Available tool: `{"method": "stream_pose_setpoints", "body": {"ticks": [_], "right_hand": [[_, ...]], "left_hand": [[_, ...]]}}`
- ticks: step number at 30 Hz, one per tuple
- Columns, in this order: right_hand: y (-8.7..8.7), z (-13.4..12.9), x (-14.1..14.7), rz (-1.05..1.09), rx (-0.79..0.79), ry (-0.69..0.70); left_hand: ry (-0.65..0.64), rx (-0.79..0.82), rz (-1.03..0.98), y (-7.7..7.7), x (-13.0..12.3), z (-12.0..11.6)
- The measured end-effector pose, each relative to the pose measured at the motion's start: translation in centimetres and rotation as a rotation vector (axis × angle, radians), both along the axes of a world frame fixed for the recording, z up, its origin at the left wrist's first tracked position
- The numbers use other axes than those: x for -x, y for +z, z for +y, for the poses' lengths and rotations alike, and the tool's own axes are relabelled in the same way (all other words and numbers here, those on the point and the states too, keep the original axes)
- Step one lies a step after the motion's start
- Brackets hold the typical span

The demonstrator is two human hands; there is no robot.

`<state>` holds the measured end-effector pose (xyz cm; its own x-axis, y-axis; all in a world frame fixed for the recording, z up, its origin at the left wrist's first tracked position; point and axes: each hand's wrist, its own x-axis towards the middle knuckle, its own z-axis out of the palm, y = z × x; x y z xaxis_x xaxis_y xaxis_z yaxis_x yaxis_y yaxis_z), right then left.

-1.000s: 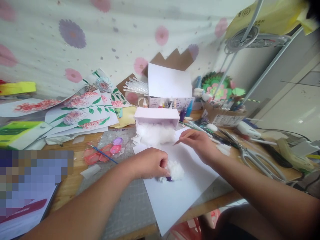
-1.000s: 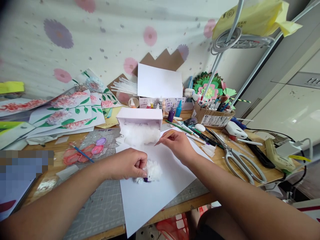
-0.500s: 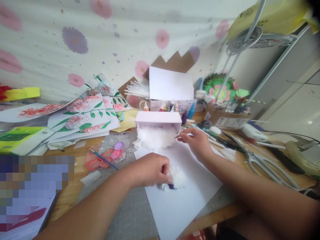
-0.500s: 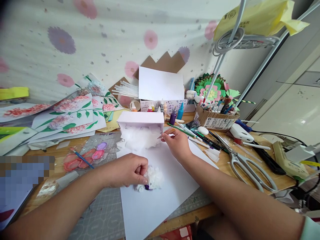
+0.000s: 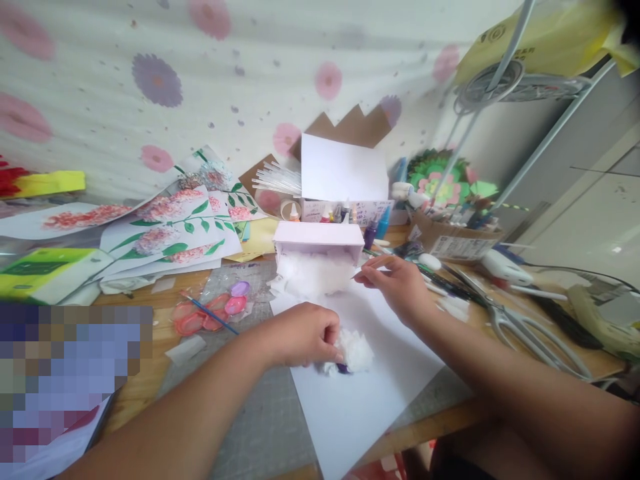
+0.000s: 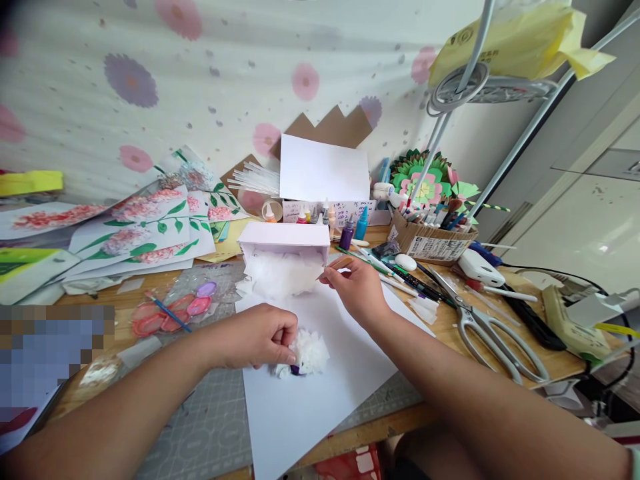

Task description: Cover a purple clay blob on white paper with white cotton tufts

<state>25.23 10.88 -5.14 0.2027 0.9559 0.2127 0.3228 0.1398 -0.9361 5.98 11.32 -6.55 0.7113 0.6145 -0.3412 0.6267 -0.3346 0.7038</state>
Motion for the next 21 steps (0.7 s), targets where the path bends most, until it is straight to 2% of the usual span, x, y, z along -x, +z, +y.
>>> {"method": "stream_pose_setpoints", "body": {"ticks": [4, 10, 16, 21], "right_hand": [[0.2, -0.5, -0.6, 0.048, 0.013, -0.010], [-1.2, 0.3, -0.5, 0.178, 0.042, -0.010], [-1.6, 1.2, 0.6, 0.145, 0.058, -0.021], [-1.3, 1.2, 0.8, 0.126, 0.036, -0.011]], "left_hand": [[-0.002, -0.002, -0.011, 0.0, 0.0, 0.0], [0.001, 0.000, -0.004, 0.0, -0.1, 0.0], [0.010, 0.012, 0.005, 0.0, -0.1, 0.0], [0.018, 0.012, 0.024, 0.3, -0.1, -0.2]]}}
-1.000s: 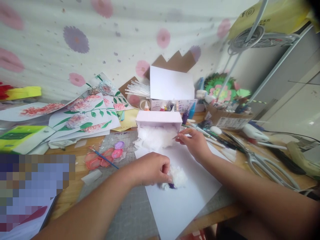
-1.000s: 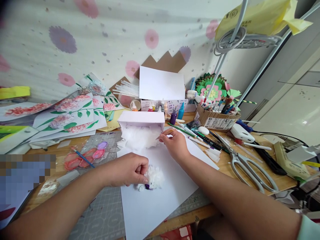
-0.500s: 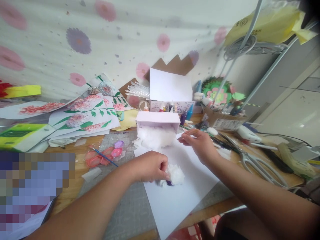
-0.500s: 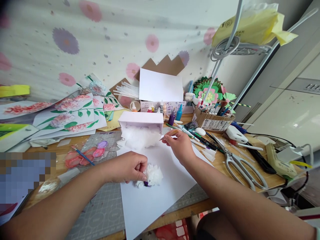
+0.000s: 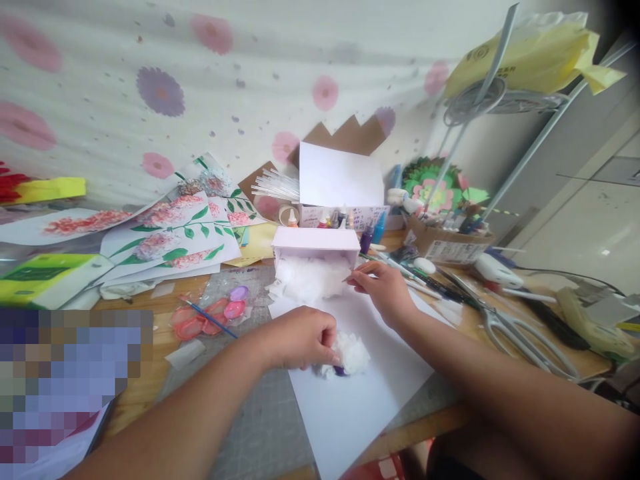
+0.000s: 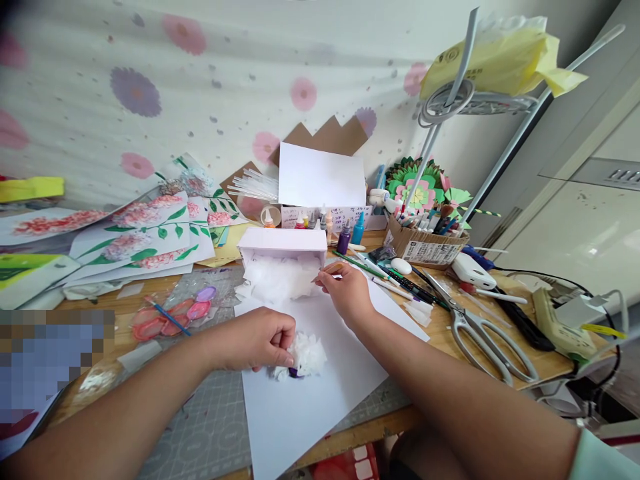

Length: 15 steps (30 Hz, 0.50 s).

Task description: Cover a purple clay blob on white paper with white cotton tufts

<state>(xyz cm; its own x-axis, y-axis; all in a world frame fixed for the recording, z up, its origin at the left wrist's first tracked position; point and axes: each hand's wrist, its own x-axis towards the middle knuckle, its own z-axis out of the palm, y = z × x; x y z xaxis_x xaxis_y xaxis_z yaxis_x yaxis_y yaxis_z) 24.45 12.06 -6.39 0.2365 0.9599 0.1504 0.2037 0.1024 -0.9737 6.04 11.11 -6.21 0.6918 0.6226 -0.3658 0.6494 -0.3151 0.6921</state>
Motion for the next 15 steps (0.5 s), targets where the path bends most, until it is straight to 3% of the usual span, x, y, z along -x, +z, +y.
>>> {"method": "stream_pose_setpoints", "body": {"ticks": [5, 10, 15], "right_hand": [[1.5, -1.6, -0.9, -0.012, -0.047, 0.033], [2.5, -3.4, -2.6, 0.025, -0.049, 0.222], [2.2, -3.6, -3.4, -0.329, 0.145, 0.295]], "left_hand": [[-0.010, -0.006, -0.018, -0.1, 0.1, 0.1], [-0.023, 0.003, -0.024, -0.3, 0.1, 0.2], [-0.026, 0.008, -0.030, -0.4, 0.1, 0.3]]}}
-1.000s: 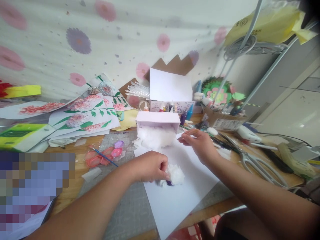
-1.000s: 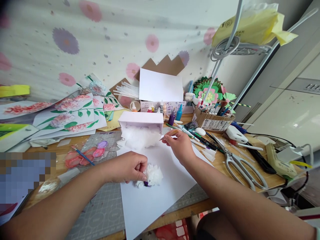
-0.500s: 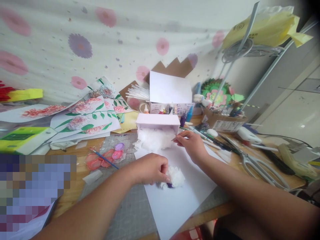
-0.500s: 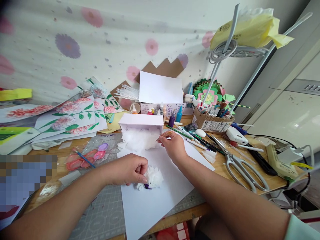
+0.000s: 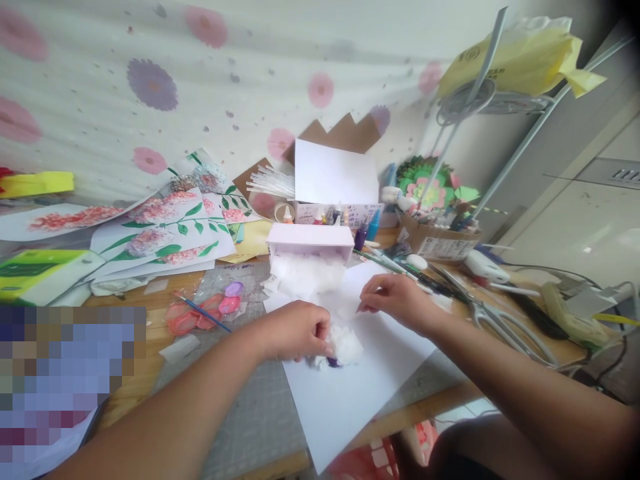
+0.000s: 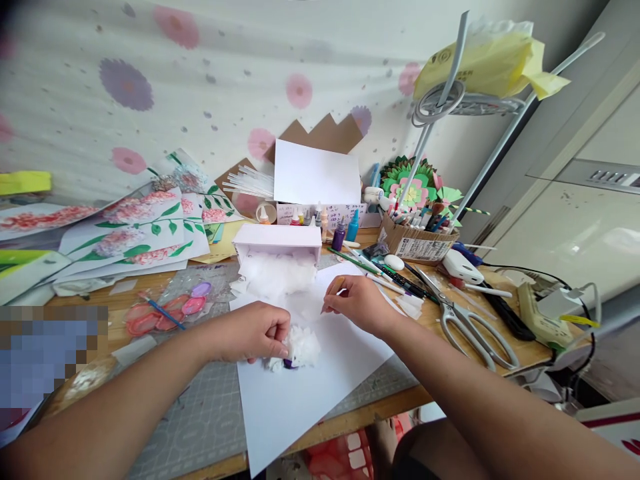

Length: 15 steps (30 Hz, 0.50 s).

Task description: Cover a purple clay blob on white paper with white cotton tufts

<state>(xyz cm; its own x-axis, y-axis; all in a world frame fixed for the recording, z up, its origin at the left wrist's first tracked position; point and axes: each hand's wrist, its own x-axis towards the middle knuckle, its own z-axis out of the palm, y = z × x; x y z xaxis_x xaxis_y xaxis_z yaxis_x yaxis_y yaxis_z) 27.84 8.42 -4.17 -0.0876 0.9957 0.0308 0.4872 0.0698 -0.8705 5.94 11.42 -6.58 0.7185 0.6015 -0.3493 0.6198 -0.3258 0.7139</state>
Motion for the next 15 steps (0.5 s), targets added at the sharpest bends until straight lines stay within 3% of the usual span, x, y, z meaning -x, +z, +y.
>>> {"method": "stream_pose_setpoints", "body": {"ticks": [2, 4, 9, 11, 15], "right_hand": [[0.2, -0.2, 0.1, -0.013, -0.022, 0.007], [0.8, -0.8, 0.5, 0.126, -0.064, 0.073], [2.5, -3.1, 2.4, 0.386, 0.058, 0.370], [2.5, -3.5, 3.1, 0.357, 0.122, 0.420], [1.5, -3.4, 3.8, 0.147, 0.145, 0.361]], "left_hand": [[-0.003, -0.005, 0.000, 0.0, 0.0, 0.0], [-0.004, -0.007, 0.004, 0.1, 0.0, -0.1], [0.020, 0.006, 0.026, 0.4, 0.0, -0.2], [0.023, -0.007, 0.041, 0.4, 0.0, -0.2], [0.005, -0.004, 0.054, 0.2, 0.0, 0.0]]}}
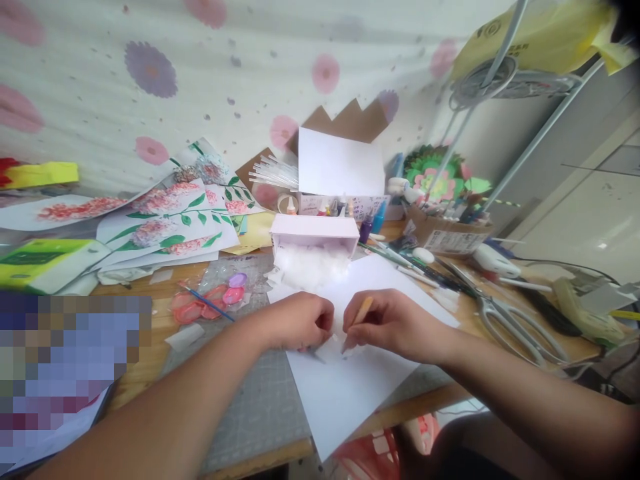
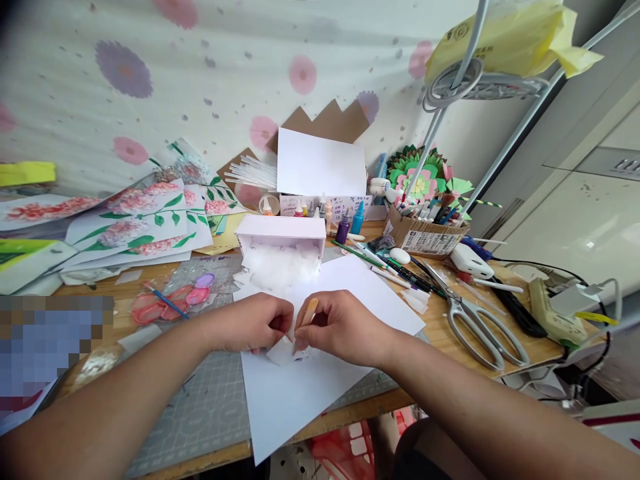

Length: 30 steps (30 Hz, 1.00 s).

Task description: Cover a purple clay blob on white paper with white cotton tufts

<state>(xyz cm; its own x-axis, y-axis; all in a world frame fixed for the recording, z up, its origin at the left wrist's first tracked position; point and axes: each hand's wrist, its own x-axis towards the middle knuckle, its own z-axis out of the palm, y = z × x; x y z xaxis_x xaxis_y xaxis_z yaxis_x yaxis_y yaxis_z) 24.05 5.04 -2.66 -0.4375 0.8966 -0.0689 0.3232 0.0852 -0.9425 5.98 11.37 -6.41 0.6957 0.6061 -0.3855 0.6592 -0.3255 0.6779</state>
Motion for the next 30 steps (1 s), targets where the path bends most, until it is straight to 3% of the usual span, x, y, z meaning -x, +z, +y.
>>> {"method": "stream_pose_setpoints", "body": {"ticks": [5, 12, 20, 30], "right_hand": [[-0.1, 0.3, -0.2, -0.225, -0.225, 0.006], [0.0, 0.3, -0.1, -0.123, -0.427, 0.076], [-1.2, 0.3, 0.3, -0.256, -0.462, 0.085], [-1.5, 0.5, 1.4, -0.421, -0.527, 0.111]], "left_hand": [[0.003, 0.020, -0.016, -0.1, 0.0, 0.0], [0.019, 0.024, -0.042, -0.4, 0.1, 0.1], [-0.006, 0.002, -0.055, 0.1, -0.2, -0.1], [-0.025, 0.006, -0.070, 0.0, -0.1, -0.1]]}}
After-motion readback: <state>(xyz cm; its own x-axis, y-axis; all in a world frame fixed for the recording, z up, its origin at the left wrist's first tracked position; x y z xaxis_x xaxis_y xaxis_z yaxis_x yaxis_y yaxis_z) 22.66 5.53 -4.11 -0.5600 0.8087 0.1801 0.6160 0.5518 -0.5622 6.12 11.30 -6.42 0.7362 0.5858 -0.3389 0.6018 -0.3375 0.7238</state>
